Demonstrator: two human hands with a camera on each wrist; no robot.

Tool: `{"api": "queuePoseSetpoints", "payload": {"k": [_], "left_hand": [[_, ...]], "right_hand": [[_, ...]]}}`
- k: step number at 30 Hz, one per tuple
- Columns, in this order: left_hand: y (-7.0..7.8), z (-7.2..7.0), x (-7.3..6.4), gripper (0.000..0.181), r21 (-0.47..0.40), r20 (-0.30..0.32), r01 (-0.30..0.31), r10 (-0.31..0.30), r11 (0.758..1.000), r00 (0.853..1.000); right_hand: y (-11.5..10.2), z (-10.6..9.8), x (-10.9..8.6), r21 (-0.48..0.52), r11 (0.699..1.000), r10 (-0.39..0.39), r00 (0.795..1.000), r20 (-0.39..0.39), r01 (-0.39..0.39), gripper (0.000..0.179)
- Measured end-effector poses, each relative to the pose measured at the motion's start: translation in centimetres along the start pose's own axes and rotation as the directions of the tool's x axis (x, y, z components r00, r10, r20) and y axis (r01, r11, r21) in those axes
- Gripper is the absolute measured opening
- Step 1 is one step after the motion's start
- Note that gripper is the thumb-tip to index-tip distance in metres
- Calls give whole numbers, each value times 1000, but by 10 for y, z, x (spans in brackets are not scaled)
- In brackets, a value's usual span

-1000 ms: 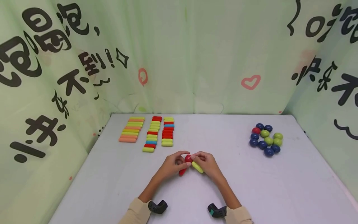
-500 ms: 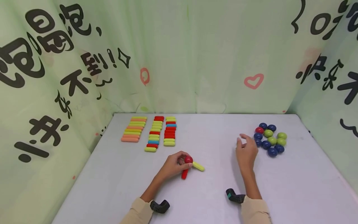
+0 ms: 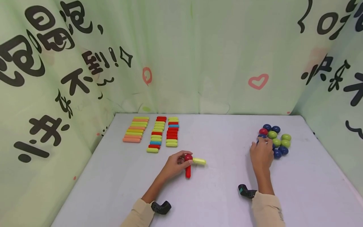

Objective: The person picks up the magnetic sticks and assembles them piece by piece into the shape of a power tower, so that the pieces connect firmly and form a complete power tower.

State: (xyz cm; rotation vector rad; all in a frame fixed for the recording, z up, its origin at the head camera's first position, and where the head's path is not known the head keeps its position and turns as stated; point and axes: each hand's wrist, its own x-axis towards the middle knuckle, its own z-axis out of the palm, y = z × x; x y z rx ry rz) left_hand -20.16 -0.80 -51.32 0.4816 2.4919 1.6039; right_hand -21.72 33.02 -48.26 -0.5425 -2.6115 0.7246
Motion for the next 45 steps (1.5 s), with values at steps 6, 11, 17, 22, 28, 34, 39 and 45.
{"api": "queuePoseSetpoints", "payload": {"k": [6,11,17,22,28,34,39,45], "left_hand": [[0,-1,1,35,-79,-20,26,-28,997,999],[-3,-1,3,34,-163,-44,53,-61,985,997],[-4,-3,4,35,-240,-57,73,-89,968,994],[-4,-2,4,35,-279,-57,88,-108,956,992],[-1,-2,3,35,-297,-61,79,-101,952,993],[0,-1,3,35,-291,-75,62,-87,955,993],[0,-1,2,34,-280,-71,78,-101,957,992],[-3,0,2,33,-227,-62,87,-104,970,993]], "right_hand": [[1,-3,-5,-40,999,-32,998,54,34,37],[1,-3,-12,4,997,-75,983,165,75,38],[-8,2,-19,122,984,-162,945,284,132,40],[-29,7,-30,329,942,-216,872,440,68,43],[-57,16,-43,550,834,-356,797,488,36,51],[-76,26,-53,647,759,-470,745,473,68,47],[-77,33,-57,651,756,-475,740,475,68,47],[-73,37,-58,677,735,-475,731,490,24,48]]}}
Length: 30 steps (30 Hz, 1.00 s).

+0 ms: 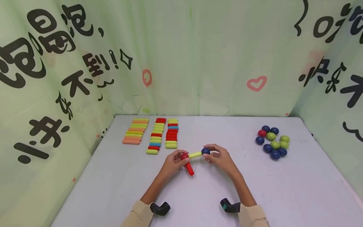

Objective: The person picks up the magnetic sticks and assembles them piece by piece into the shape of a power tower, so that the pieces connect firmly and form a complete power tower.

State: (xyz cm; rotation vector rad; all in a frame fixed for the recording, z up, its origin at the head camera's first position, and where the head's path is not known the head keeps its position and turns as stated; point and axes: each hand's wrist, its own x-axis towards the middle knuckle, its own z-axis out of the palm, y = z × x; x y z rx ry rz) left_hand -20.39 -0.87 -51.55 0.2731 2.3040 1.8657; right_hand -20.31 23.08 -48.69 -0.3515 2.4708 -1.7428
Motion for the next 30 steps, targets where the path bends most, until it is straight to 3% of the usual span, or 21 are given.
{"api": "queuePoseSetpoints", "payload": {"k": [4,8,12,15,17,19,21,23,25,27,30], "left_hand": [[-1,1,0,33,127,2,-33,33,991,999],[-3,4,0,33,269,12,-71,70,961,997],[-4,5,-1,30,338,23,-97,95,936,995],[-3,5,-1,28,364,35,-121,116,924,993],[-2,3,-1,28,383,60,-147,134,912,989],[-1,1,-2,29,405,103,-184,155,896,983],[0,-1,-3,28,411,165,-226,172,883,971],[0,-4,-3,27,423,233,-261,174,868,957],[0,-6,-4,27,447,297,-288,163,847,941],[1,-6,-5,27,479,342,-305,145,823,929],[4,-5,-6,27,533,368,-320,126,783,921]], "right_hand": [[6,2,1,3,1000,13,1000,0,-13,47],[11,5,1,-17,999,43,999,3,-43,44],[10,5,0,-67,996,60,998,-10,-60,41],[5,-5,-2,-159,986,37,996,-81,-49,36],[2,-19,-4,-262,965,-17,984,-176,-30,30],[1,-37,-7,-368,929,-99,948,-303,-20,25],[1,-56,-13,-474,879,-184,886,-425,-44,21],[2,-74,-22,-536,836,-224,818,-529,-118,21],[5,-90,-32,-578,785,-226,767,-600,-221,24],[9,-102,-42,-592,732,-186,736,-650,-338,29],[16,-115,-53,-594,655,-82,737,-671,-468,37]]}}
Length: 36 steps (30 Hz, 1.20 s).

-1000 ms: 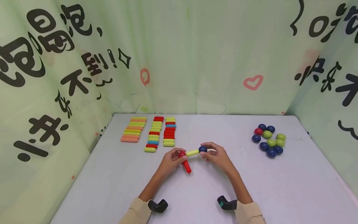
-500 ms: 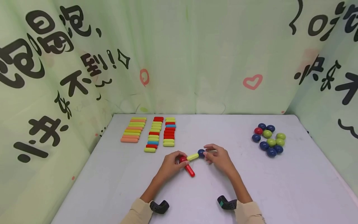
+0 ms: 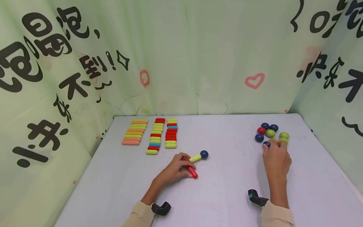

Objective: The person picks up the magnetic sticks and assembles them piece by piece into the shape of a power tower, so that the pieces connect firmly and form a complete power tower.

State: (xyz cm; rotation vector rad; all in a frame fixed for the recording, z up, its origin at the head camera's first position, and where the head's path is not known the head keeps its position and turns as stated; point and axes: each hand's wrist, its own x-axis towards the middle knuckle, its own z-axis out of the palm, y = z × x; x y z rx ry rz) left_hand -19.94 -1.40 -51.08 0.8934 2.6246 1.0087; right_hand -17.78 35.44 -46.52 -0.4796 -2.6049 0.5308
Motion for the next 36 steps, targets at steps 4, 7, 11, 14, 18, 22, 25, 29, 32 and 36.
{"api": "queuePoseSetpoints", "payload": {"k": [4,7,11,14,18,22,25,29,32,36], "left_hand": [[3,1,0,24,25,-17,8,-8,1000,1000],[3,3,-1,22,13,-30,5,-5,1000,1000],[2,4,-2,20,-22,-37,5,-6,1000,999],[3,3,-2,21,-42,-49,8,-10,999,999],[3,3,-1,22,-64,-73,10,-14,998,997],[3,4,0,22,-77,-103,18,-26,997,994],[4,6,2,21,-91,-132,29,-41,995,990],[4,8,4,20,-108,-159,39,-56,993,986],[3,11,4,21,-108,-170,48,-65,993,983],[4,14,5,22,-87,-181,64,-79,994,980]], "right_hand": [[11,-2,0,-88,994,69,987,142,-57,45],[14,0,-1,-115,991,90,979,185,-70,47],[15,1,-3,-123,990,97,977,190,-74,48],[16,2,-2,-126,988,114,970,216,-88,48],[16,1,-1,-88,994,92,944,317,-68,46],[6,2,4,41,996,-90,873,479,80,46],[-11,8,4,214,965,-249,772,585,149,43],[-42,22,-8,423,900,-390,630,672,107,38],[-64,32,-18,507,857,-475,526,706,93,36],[-87,39,-28,583,808,-564,391,727,82,35]]}}
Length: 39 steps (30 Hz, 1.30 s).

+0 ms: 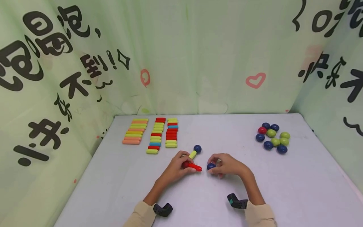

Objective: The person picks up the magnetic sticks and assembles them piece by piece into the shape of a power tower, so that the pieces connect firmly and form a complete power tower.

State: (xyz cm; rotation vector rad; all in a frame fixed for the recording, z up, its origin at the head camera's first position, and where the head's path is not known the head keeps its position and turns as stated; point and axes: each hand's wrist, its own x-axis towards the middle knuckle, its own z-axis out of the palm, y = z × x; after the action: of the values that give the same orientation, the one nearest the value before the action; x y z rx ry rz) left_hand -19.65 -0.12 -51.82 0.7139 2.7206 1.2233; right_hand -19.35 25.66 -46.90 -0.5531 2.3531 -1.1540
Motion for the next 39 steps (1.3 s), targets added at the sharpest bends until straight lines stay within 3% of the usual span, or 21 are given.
{"api": "queuePoseSetpoints", "payload": {"k": [3,7,13,19,22,25,27,31,33,36,39], "left_hand": [[1,1,0,23,33,-7,3,-2,999,1000],[2,2,-1,22,62,-20,5,-3,998,1000],[1,4,-5,24,76,-18,11,-9,997,1000],[-1,-2,-5,47,58,-6,44,-44,997,999],[-3,-10,-3,40,56,-66,63,-59,996,996],[-8,-20,-2,23,129,-194,100,-74,987,978],[-13,-28,-1,18,254,-295,145,-66,956,953],[-26,-48,-2,17,498,-442,259,-14,827,897],[-33,-59,-4,18,566,-478,298,11,769,878],[-37,-72,-9,15,578,-493,342,-17,741,870],[-37,-81,-13,13,582,-462,371,-81,724,883]], "right_hand": [[-6,6,6,39,999,-38,997,74,35,34],[-9,11,8,59,997,-58,992,111,52,31],[-11,17,11,11,998,-57,992,111,57,29],[-11,20,13,-98,992,-80,995,66,86,29],[-11,17,12,-129,989,-66,997,30,70,31],[-11,14,10,-150,987,-49,999,8,49,33],[-10,12,9,-174,984,-46,999,-10,43,32],[-8,9,8,-205,977,-70,995,-75,53,25],[-7,9,8,-228,972,-92,988,-125,62,26],[-6,9,9,-244,967,-117,975,-188,70,31],[-5,10,10,-235,970,-113,966,-231,58,34]]}}
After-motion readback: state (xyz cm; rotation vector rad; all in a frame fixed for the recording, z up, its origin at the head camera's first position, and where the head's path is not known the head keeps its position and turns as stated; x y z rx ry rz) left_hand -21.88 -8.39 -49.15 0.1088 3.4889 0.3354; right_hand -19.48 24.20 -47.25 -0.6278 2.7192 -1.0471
